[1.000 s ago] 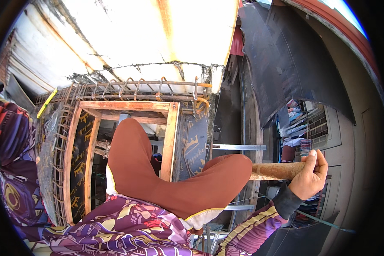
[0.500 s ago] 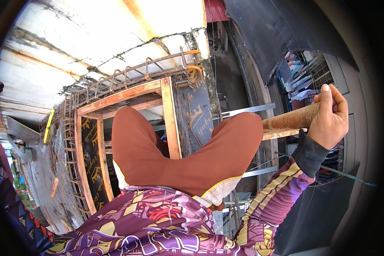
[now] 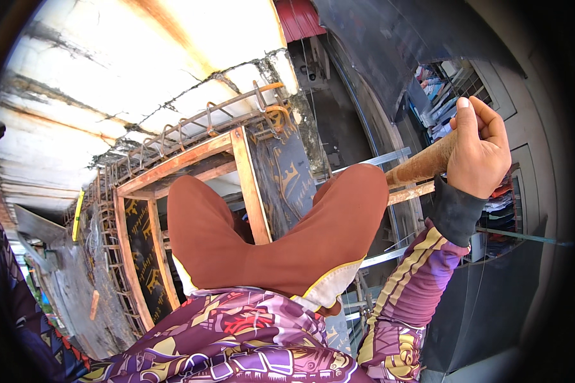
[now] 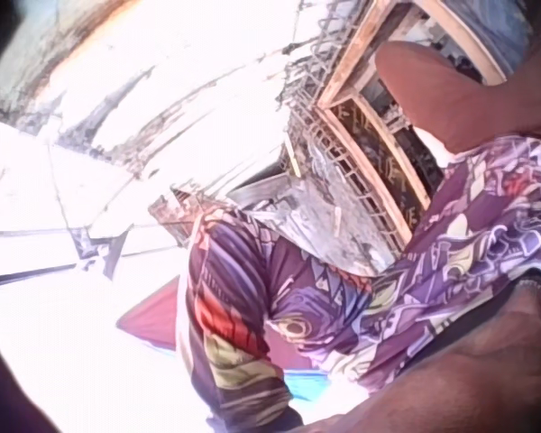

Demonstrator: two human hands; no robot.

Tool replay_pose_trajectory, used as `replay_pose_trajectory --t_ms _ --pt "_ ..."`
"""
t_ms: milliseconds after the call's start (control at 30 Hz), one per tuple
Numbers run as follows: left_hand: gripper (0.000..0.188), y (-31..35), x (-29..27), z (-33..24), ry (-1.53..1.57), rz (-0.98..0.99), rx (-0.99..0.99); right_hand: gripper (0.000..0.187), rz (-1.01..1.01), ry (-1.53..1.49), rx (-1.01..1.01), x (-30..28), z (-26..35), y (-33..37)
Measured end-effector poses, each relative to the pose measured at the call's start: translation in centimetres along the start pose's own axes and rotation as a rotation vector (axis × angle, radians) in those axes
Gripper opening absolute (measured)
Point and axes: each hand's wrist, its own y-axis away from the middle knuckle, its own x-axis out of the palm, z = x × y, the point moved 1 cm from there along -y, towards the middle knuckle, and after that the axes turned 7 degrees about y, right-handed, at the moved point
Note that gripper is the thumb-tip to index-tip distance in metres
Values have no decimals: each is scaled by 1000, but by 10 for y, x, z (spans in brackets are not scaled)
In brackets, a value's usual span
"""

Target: The person assembles a rebar cage by hand, bending and tying steel bars with wire on a wooden jig. They repeatedly position the bars, wrap wire around intersections, and twist the wire to secure the structure.

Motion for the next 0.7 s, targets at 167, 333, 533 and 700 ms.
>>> replay_pose_trajectory --t_ms 167,333,533,700 --pt "57 2 -1 -10 -40 -6 -18 24 19 1 -11 1 2 2" --pt "57 9 2 -6 -43 -30 -26 25 -21 82 -3 -7 0 2" --pt "57 11 0 -12 -100 -70 -47 25 9 36 -15 5 0 1" --pt "57 8 -10 -29 -192 -104 -25 25 25 27 14 -1 -12 -9"
